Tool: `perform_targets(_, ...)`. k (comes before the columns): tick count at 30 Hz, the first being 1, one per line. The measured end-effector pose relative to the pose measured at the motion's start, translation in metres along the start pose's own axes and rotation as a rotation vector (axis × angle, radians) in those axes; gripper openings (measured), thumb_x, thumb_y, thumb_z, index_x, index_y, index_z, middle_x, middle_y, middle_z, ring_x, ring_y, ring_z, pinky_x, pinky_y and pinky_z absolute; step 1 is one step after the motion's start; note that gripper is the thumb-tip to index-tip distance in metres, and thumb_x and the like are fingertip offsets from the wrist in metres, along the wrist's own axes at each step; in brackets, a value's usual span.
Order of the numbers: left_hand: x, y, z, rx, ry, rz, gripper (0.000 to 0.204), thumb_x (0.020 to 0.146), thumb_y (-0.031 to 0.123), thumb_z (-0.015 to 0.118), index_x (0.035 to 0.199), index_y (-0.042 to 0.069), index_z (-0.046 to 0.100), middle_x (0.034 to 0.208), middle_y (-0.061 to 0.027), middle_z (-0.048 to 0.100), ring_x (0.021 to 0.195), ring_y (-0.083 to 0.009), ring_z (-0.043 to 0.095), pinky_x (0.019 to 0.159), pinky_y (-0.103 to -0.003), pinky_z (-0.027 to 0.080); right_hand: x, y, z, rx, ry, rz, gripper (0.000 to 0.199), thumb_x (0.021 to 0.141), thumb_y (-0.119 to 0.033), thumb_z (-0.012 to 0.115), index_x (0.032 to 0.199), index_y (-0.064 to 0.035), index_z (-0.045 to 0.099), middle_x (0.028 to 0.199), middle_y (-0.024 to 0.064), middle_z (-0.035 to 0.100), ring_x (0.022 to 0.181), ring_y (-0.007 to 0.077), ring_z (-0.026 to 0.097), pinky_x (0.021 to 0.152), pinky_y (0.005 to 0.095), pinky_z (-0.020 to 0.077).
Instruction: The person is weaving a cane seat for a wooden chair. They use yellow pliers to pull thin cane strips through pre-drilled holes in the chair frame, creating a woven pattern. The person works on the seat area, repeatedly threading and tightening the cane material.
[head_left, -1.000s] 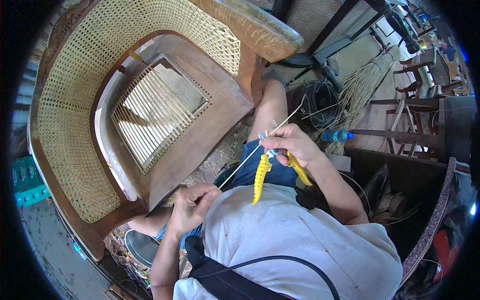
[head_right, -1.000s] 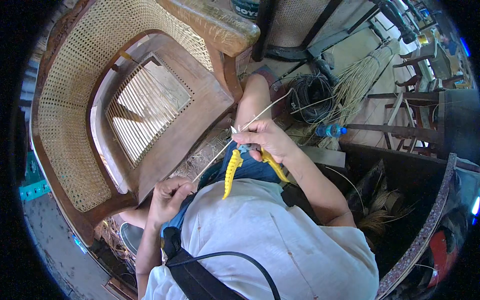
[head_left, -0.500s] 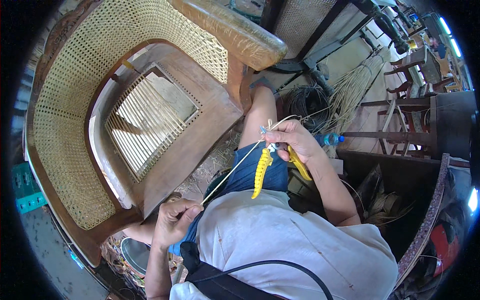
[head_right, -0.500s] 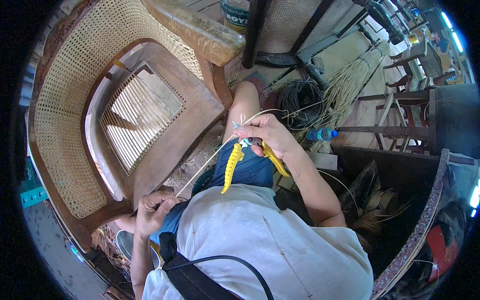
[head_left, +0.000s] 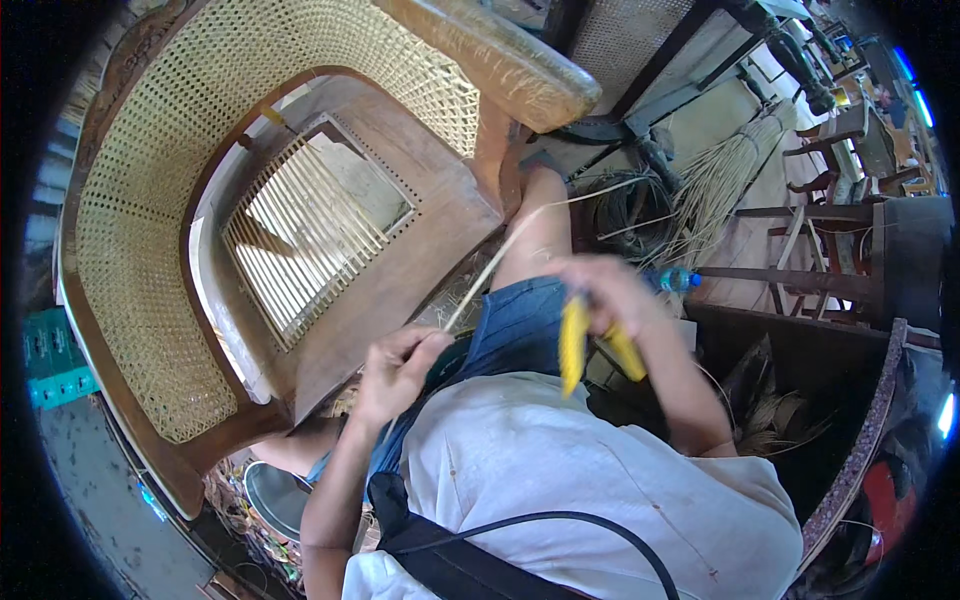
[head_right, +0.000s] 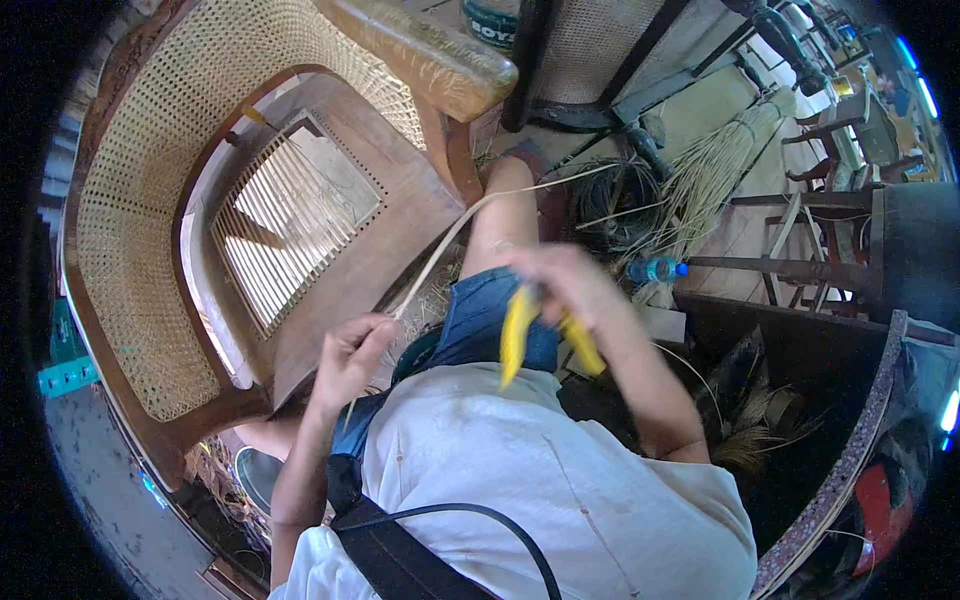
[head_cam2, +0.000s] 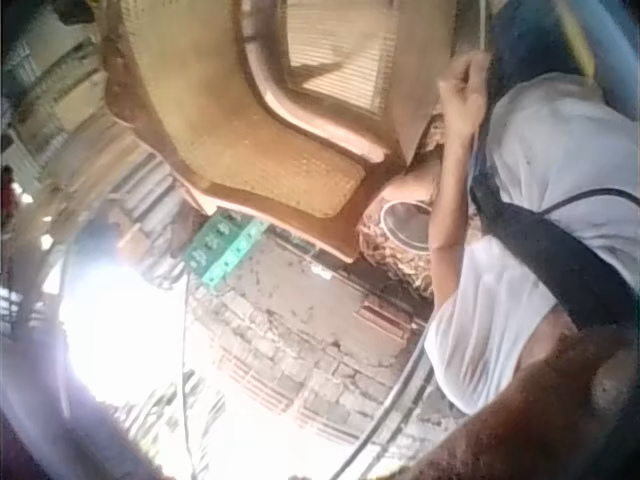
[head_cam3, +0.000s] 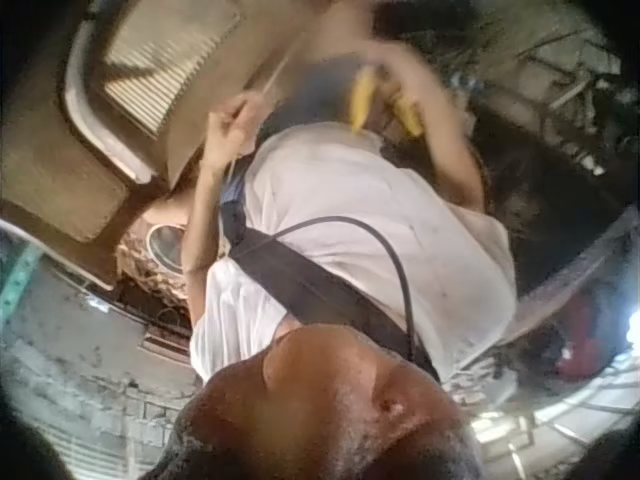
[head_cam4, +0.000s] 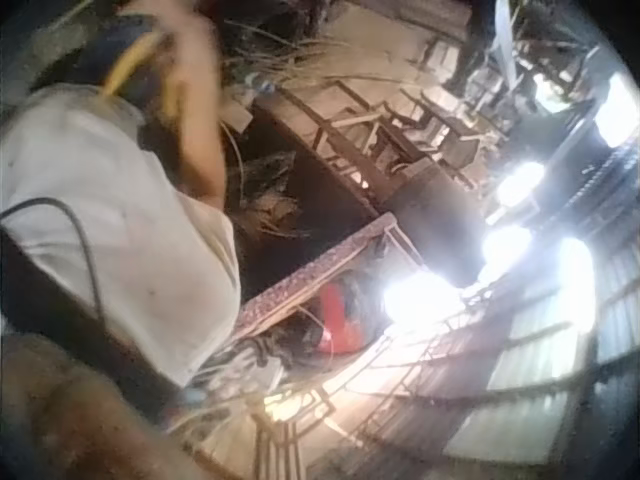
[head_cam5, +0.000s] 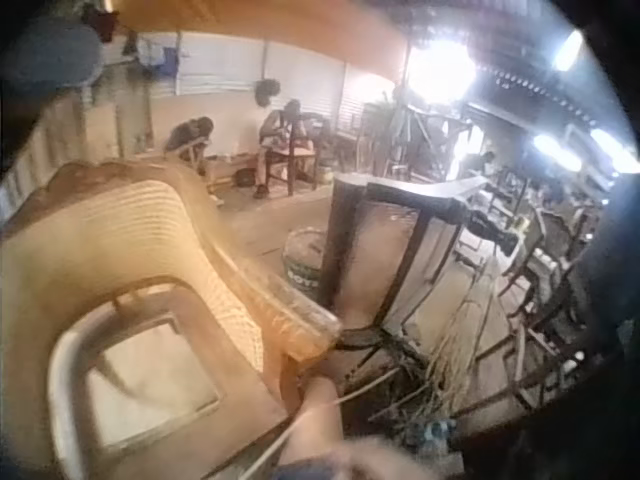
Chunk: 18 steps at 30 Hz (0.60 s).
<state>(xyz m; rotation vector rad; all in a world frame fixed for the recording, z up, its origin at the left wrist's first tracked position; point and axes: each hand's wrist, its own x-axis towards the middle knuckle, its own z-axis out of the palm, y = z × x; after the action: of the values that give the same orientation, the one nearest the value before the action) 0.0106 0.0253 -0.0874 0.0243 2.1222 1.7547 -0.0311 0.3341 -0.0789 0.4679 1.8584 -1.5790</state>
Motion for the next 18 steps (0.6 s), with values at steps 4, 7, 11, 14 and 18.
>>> perform_targets(4,0.016,-0.006,0.030,-0.083,-0.090,-0.020,0.018,0.092,0.013,0.059,0.091,-0.003,0.067,0.073,0.0011,0.060,0.069,-0.0051,0.051,0.061,-0.023,0.044,-0.006,0.002,0.081,0.509,-0.341,-0.112,0.030,0.091,-0.025,0.060,0.108,-0.0008,0.064,0.071,0.0035,0.060,0.039,0.0080,0.048,0.033,0.0213,0.0352)
perform_targets(7,0.011,0.011,0.025,-0.001,-0.135,-0.081,0.017,0.092,0.013,0.060,0.090,-0.002,0.067,0.071,0.0026,0.060,0.067,-0.0046,0.049,0.060,-0.023,0.043,0.003,0.004,0.073,0.464,-0.185,-0.119,0.026,0.091,-0.025,0.060,0.096,0.0000,0.066,0.073,0.0044,0.062,0.038,0.0086,0.049,0.033,0.0218,0.0349)
perform_targets(11,-0.005,0.008,-0.008,-0.161,-0.367,-0.312,0.015,0.091,0.014,0.061,0.091,0.001,0.070,0.069,0.0041,0.060,0.063,-0.0022,0.049,0.055,-0.021,0.041,0.011,-0.006,0.014,0.420,0.021,-0.255,0.025,0.090,-0.025,0.059,0.096,-0.0020,0.067,0.070,0.0049,0.064,0.037,0.0079,0.048,0.033,0.0218,0.0347)
perform_targets(14,-0.004,0.004,0.006,-0.126,-0.242,-0.205,0.014,0.091,0.013,0.062,0.090,0.001,0.070,0.067,0.0051,0.060,0.062,-0.0013,0.049,0.054,-0.020,0.040,-0.005,-0.011,0.027,0.311,-0.135,-0.122,0.023,0.089,-0.022,0.059,0.099,-0.0022,0.066,0.070,0.0038,0.061,0.040,0.0065,0.048,0.035,0.0208,0.0363)
perform_targets(18,0.004,0.007,0.026,-0.141,-0.217,-0.121,0.016,0.093,0.014,0.060,0.091,0.000,0.069,0.071,0.0045,0.061,0.065,-0.0019,0.050,0.056,-0.020,0.041,-0.012,0.009,0.084,0.340,-0.357,-0.071,0.017,0.089,-0.020,0.064,0.082,-0.0036,0.063,0.062,0.0017,0.058,0.039,0.0068,0.049,0.035,0.0199,0.0361)
